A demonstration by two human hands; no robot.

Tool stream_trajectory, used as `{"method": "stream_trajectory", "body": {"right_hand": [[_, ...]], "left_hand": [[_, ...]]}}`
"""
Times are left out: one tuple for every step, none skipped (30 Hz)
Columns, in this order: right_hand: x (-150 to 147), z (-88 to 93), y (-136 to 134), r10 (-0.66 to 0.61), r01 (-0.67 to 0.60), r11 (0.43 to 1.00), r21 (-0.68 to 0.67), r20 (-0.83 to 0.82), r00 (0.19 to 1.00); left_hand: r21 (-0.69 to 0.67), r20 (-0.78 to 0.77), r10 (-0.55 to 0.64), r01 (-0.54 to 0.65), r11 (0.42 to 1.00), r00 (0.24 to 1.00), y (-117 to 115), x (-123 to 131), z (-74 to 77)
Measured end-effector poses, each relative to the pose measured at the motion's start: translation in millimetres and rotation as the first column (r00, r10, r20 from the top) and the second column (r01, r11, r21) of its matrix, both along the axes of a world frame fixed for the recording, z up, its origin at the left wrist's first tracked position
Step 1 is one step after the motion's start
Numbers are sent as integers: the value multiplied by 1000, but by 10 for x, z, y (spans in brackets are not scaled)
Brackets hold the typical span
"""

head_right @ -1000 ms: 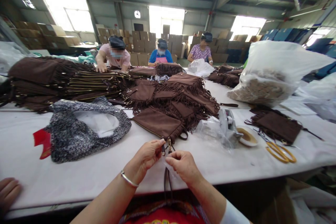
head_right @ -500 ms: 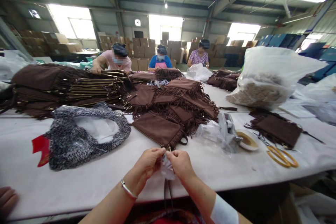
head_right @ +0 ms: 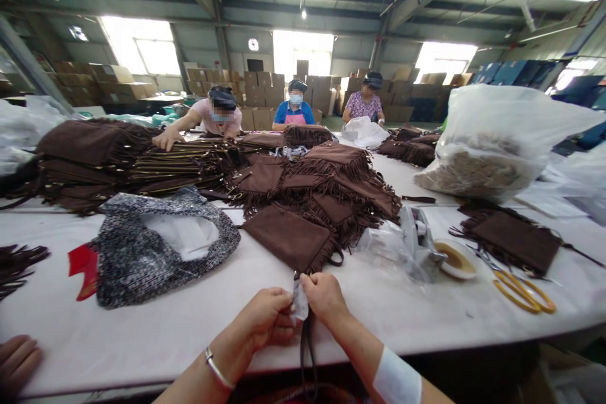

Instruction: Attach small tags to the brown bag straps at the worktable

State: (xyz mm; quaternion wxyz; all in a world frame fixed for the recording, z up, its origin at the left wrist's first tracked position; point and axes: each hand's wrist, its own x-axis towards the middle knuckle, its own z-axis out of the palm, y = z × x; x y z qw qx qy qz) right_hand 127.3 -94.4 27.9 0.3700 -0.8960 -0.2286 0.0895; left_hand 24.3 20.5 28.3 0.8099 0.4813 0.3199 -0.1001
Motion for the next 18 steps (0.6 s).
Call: {"method": "stream_trajectory", "body": {"right_hand": [[3,3,-12,8,-8,1000,-4,-36,999],[3,4,-25,16,-16,1000,-5,-79,997],[1,6,-38,22,-23,1000,-5,-123,992],[-4,8,-49,24,-26,1000,-7,-159,987],[-9,12,-56,20,-23,1000,-11,-181,983],[-13,18,-58,14,-18,1000,-20,-186,982],[-16,28,-54,11,-17,999,-31,-178,984],[-16,42,-45,12,-20,999,-45,-162,987],[-13,58,-32,15,-23,998,-60,-145,989],[-9,77,-16,20,-30,997,-75,-130,991],[-4,97,1,28,-38,995,-87,-118,993],[2,116,18,35,-46,995,-94,-112,993],[6,132,31,38,-49,994,-98,-111,993],[10,145,40,39,-51,993,-103,-115,993],[13,155,41,45,-57,993,-105,-113,993],[17,161,33,58,-68,992,-105,-96,994],[22,164,16,78,-84,991,-100,-54,995],[31,164,-8,108,-106,990,-88,15,994]], "left_hand": [[19,-6,6,-6,1000,1000,6,9,14],[45,-13,12,-11,999,1000,17,19,27],[77,-17,17,-16,997,1000,30,33,36],[117,-18,23,-21,993,1000,46,50,40],[160,-15,31,-28,987,999,61,72,36],[203,-11,40,-37,978,999,77,98,27],[244,-3,50,-48,969,999,92,128,11],[280,7,61,-61,958,998,106,162,-8],[311,20,74,-77,947,997,119,197,-30],[337,33,86,-92,937,996,131,232,-53],[362,45,98,-108,926,994,142,265,-74],[387,59,110,-124,913,992,151,293,-92],[410,74,120,-140,901,990,157,316,-107],[427,85,128,-152,891,988,161,333,-119],[437,93,133,-161,885,987,161,343,-129],[442,98,136,-166,882,986,160,348,-135],[442,99,138,-168,881,985,158,349,-140],[440,100,139,-169,882,985,156,349,-143]]}}
